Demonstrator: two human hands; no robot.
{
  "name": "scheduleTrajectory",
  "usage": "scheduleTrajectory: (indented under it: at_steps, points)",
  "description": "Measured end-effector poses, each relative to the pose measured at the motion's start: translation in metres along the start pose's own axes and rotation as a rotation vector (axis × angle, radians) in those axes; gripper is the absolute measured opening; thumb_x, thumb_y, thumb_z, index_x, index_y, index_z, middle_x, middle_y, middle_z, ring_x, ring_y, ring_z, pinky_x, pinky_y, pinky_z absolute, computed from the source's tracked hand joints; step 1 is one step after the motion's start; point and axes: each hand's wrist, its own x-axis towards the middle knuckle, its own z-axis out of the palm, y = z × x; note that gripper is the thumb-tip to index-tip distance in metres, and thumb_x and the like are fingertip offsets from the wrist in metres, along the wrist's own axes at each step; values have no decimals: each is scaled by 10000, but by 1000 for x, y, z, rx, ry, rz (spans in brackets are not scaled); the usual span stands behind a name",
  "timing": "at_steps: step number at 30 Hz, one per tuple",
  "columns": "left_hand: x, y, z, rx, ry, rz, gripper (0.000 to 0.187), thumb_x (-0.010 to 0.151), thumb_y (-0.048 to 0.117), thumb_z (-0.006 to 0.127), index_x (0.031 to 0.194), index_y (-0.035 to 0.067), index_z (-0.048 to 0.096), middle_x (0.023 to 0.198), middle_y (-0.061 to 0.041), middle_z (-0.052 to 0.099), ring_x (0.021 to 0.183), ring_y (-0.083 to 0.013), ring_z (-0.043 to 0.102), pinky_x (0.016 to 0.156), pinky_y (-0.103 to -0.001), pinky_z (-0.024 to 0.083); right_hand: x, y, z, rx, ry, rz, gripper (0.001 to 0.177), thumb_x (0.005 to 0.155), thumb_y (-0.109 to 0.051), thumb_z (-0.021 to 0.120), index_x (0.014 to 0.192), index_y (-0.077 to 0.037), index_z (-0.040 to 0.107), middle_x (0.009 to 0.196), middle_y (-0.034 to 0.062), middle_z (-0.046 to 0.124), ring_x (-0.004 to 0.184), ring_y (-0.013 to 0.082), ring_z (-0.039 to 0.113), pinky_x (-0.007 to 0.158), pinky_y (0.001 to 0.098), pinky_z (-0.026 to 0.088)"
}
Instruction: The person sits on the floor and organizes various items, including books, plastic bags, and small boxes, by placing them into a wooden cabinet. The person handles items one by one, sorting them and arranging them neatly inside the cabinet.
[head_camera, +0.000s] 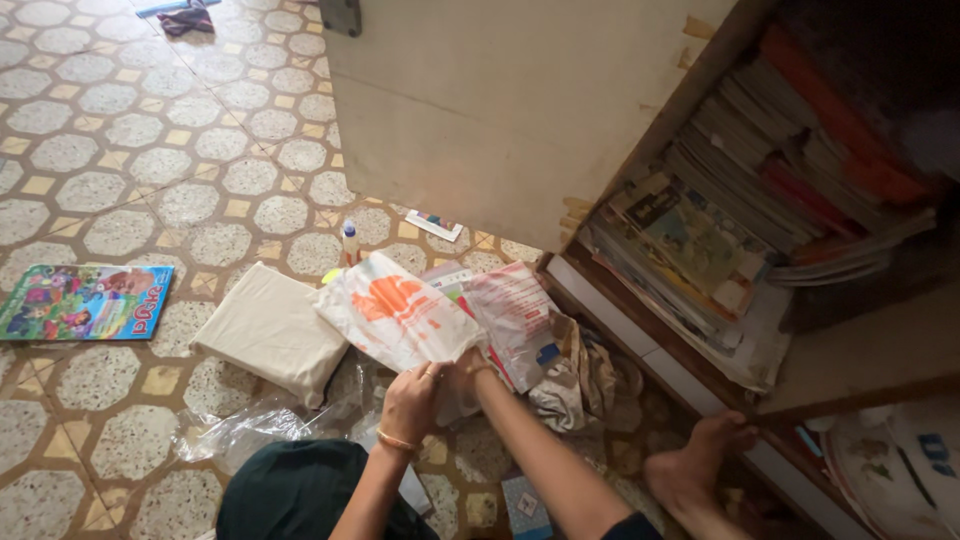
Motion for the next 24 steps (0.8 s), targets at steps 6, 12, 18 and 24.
scheduleTrajectory:
  at_steps: [6, 12, 18, 24]
  points:
    - [4, 0, 21, 11, -40, -73, 186, 872, 130, 652, 1044, 161, 714, 866, -71, 712, 791, -300, 695, 691, -422, 549, 5, -36, -23, -583, 151, 14, 373, 979, -362, 610, 1193, -68, 693, 916, 130, 743, 679, 194, 679, 553, 322, 530]
    - [4, 3, 28, 15, -137, -96, 183, 894, 289, 714, 1024, 160, 720, 842, -106, 718, 725, -316, 706, 629, -435, 554, -74, -51, -91, -455, 61, 2, 403, 994, -421, 610, 1239, -102, 632, 977, 78, 763, 696, 122, 712, 573, 257, 560]
    - [50, -73, 6, 23, 227, -372, 199, 964, 304, 688, 993, 112, 732, 848, -121, 726, 723, -285, 709, 662, -419, 560, -113, -50, -125, -280, 165, -69, 335, 993, -318, 627, 1246, -101, 659, 970, 85, 757, 748, 134, 718, 630, 272, 594]
    - [72, -211, -11, 311, 493, -201, 344, 949, 327, 686, 1148, 47, 707, 1079, -191, 720, 990, -389, 685, 880, -484, 531, -107, -28, -106, -124, 58, -117, 332, 975, -289, 635, 1207, -52, 640, 993, 103, 760, 814, 178, 732, 701, 331, 640]
